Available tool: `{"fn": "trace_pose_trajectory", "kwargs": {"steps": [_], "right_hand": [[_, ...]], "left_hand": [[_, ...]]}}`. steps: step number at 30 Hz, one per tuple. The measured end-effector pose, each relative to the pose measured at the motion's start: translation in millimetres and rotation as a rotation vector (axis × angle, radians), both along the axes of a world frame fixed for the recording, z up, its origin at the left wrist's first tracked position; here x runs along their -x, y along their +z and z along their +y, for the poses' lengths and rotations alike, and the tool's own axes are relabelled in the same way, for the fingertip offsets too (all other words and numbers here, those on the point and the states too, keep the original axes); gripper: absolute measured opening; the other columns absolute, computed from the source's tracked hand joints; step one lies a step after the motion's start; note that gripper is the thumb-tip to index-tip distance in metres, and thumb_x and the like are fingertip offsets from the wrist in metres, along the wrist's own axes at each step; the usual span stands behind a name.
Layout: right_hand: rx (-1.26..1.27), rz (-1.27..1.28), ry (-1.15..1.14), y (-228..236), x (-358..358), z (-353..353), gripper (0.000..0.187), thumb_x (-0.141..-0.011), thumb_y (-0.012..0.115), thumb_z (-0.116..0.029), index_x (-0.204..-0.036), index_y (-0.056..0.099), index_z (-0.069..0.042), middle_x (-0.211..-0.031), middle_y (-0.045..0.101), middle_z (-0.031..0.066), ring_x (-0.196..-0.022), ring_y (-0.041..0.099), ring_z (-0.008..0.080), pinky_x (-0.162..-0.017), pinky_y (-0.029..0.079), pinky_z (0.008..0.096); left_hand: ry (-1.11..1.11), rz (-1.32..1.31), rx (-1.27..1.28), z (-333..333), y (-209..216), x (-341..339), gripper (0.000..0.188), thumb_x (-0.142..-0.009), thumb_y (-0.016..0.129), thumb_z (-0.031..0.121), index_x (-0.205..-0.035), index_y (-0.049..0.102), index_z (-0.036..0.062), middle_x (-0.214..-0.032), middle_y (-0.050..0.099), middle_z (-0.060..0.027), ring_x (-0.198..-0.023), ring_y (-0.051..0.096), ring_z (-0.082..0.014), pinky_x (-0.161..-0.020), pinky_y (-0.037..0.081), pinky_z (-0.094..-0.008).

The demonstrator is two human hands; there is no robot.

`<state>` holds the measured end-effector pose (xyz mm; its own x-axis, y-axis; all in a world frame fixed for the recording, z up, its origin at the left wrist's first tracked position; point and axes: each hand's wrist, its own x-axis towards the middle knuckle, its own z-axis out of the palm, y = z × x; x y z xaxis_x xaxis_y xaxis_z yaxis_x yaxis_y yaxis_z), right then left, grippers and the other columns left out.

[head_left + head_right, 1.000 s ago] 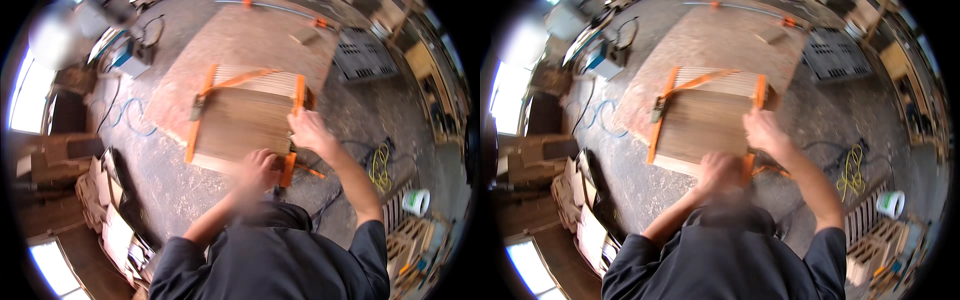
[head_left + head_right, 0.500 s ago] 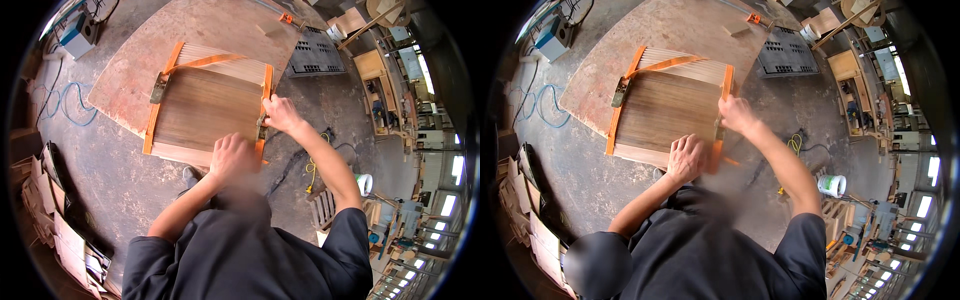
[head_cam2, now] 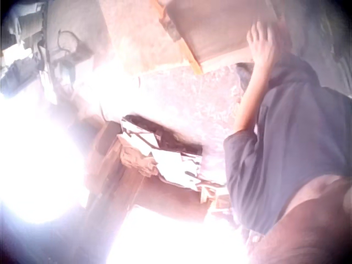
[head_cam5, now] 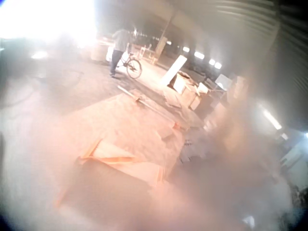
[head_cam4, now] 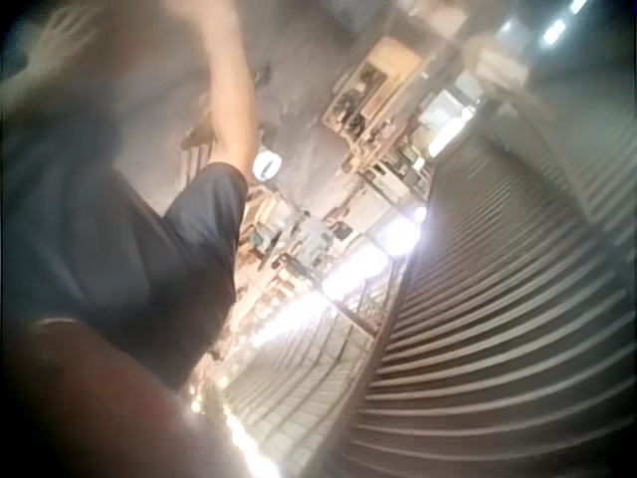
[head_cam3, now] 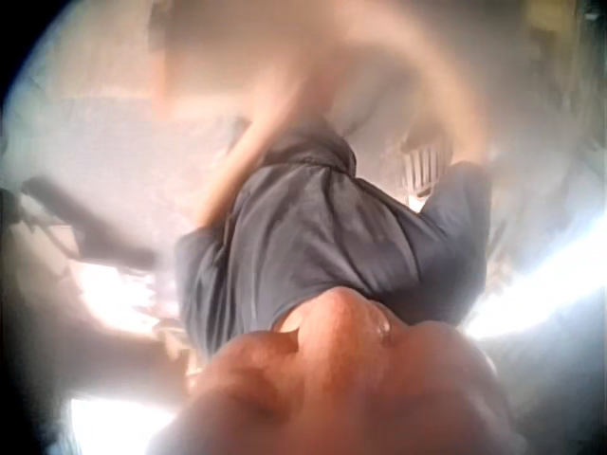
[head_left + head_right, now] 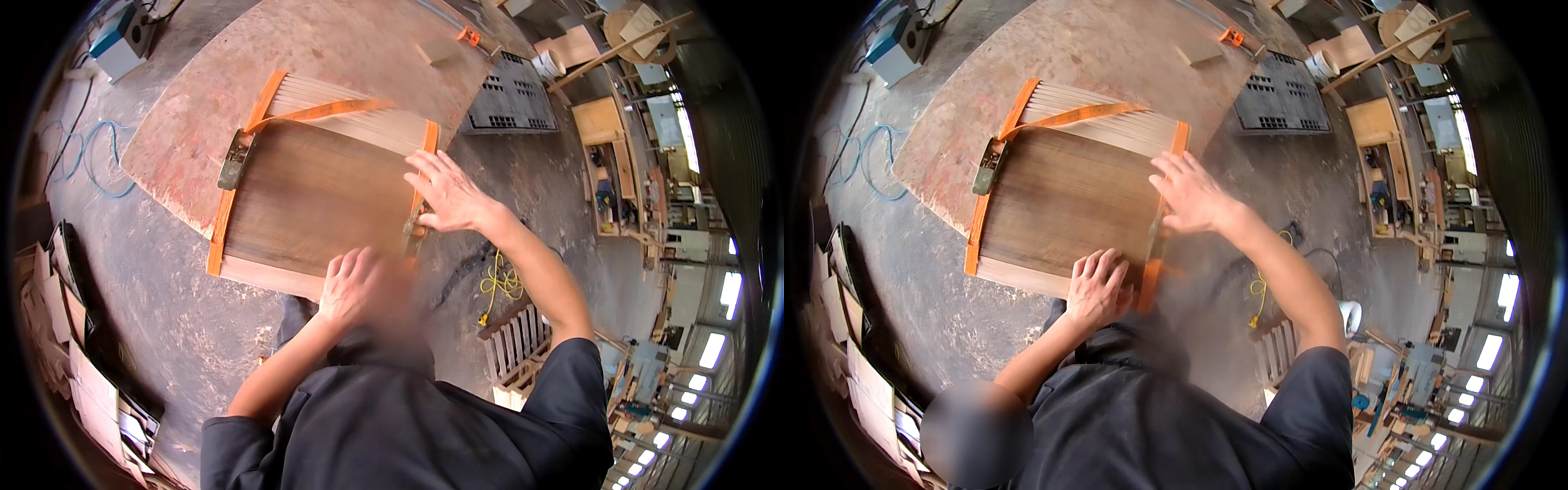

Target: The person handles wooden panels and frames in a workshop, stacking them and securing them with orange straps. The person moves around the workspace, picking up and placing down wooden components while occasionally interacting with another person.

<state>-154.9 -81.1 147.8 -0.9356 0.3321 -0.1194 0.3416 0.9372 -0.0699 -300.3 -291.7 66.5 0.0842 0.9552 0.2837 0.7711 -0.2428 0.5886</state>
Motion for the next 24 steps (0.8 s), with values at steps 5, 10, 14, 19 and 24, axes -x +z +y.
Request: {"fn": "trace_pose_trajectory", "kwargs": {"steps": [5, 10, 14, 19, 24], "right_hand": [[0.079, 0.178, 0.163, -32.3, 16.6, 15.1, 0.069, -0.075, 0.062, -0.042, -0.129, 0.043, -0.003, -0.139, 0.032, 0.0207, -0.133, 0.025, 0.0345, -0.107, 0.020, 0.0546], [0.152, 0.434, 0.130, -93.9, 25.2, 28.6, 0.061, -0.081, 0.058, -0.041, -0.131, 0.042, -0.010, -0.140, 0.031, 0.0195, -0.132, 0.027, 0.0363, -0.104, 0.020, 0.0590], [0.340, 0.788, -0.008, -106.6, 16.2, 53.2, 0.040, -0.082, 0.059, -0.027, -0.114, 0.053, -0.003, -0.122, 0.051, 0.0178, -0.114, 0.048, 0.0329, -0.096, 0.037, 0.0462], [0.996, 0.753, -0.669, -111.9, -52.0, 46.7, 0.021, -0.076, 0.053, -0.001, -0.097, 0.054, 0.000, -0.088, 0.059, 0.0109, -0.088, 0.056, 0.0198, -0.075, 0.047, 0.0304], [1.111, 0.466, -0.362, -141.9, -69.7, -32.2, 0.023, -0.075, 0.059, -0.008, -0.097, 0.054, -0.001, -0.092, 0.062, 0.0155, -0.089, 0.060, 0.0252, -0.077, 0.048, 0.0349]], "left_hand": [[0.146, 0.077, 0.065, -2.5, 4.1, -7.5, 0.048, -0.065, 0.067, 0.024, -0.107, 0.055, 0.0061, -0.113, 0.050, -0.0108, -0.105, 0.048, -0.0294, -0.088, 0.037, -0.0417], [0.302, 0.163, 0.070, -10.3, 4.1, -12.8, 0.051, -0.064, 0.068, 0.022, -0.110, 0.054, 0.0051, -0.114, 0.051, -0.0133, -0.103, 0.050, -0.0333, -0.088, 0.038, -0.0425], [1.004, 0.151, 0.010, -26.6, -10.7, -34.8, 0.044, -0.070, 0.069, 0.018, -0.107, 0.053, 0.0031, -0.114, 0.051, -0.0164, -0.106, 0.048, -0.0340, -0.092, 0.038, -0.0414], [1.557, -1.088, 0.009, -54.2, -31.0, -97.3, 0.043, -0.079, 0.070, 0.027, -0.106, 0.048, 0.0026, -0.096, 0.048, -0.0039, -0.092, 0.045, -0.0148, -0.085, 0.037, -0.0307], [1.408, -1.597, -0.130, -38.8, -57.4, -111.7, 0.044, -0.079, 0.071, 0.028, -0.106, 0.046, 0.0040, -0.103, 0.054, -0.0051, -0.096, 0.049, -0.0129, -0.083, 0.040, -0.0291]]}}
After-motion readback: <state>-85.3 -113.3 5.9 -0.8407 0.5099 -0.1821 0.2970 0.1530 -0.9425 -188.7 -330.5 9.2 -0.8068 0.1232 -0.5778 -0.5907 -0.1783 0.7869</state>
